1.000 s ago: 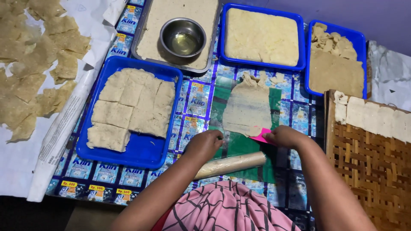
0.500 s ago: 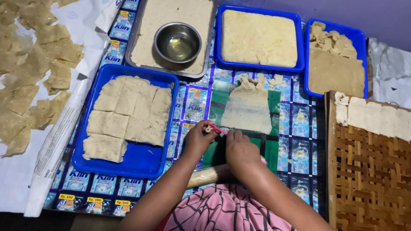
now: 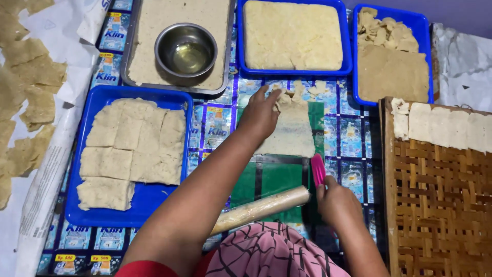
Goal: Rolling out dough with a pin, cutting it into square shapes using a scraper, and arranging them on a bamboo drying tray.
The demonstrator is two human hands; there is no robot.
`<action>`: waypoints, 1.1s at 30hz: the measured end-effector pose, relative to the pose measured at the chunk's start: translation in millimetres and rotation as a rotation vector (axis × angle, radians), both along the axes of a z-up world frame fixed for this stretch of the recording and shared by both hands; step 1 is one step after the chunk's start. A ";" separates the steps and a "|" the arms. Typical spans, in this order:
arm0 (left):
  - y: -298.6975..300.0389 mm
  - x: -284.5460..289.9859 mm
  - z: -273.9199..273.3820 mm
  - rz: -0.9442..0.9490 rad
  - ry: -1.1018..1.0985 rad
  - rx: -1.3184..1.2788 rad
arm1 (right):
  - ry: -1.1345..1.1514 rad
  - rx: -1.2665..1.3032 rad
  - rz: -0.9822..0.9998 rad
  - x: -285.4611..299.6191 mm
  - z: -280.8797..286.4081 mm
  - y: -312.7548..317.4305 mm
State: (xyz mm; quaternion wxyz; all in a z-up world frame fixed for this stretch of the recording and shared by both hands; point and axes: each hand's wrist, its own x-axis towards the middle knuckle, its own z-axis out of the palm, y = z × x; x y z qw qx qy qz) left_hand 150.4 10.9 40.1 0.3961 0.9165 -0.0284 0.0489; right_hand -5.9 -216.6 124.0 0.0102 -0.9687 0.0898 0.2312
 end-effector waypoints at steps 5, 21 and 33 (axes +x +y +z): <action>-23.4 14.3 -5.5 -0.040 -0.073 0.342 | 0.045 0.064 -0.051 -2.5 -1.1 11.4; -10.5 62.8 -6.2 0.047 -0.094 0.183 | 0.088 0.103 -0.153 45.0 -12.0 41.6; 39.0 1.7 68.4 0.197 -0.228 0.069 | -0.039 0.083 -0.016 96.4 -10.2 54.1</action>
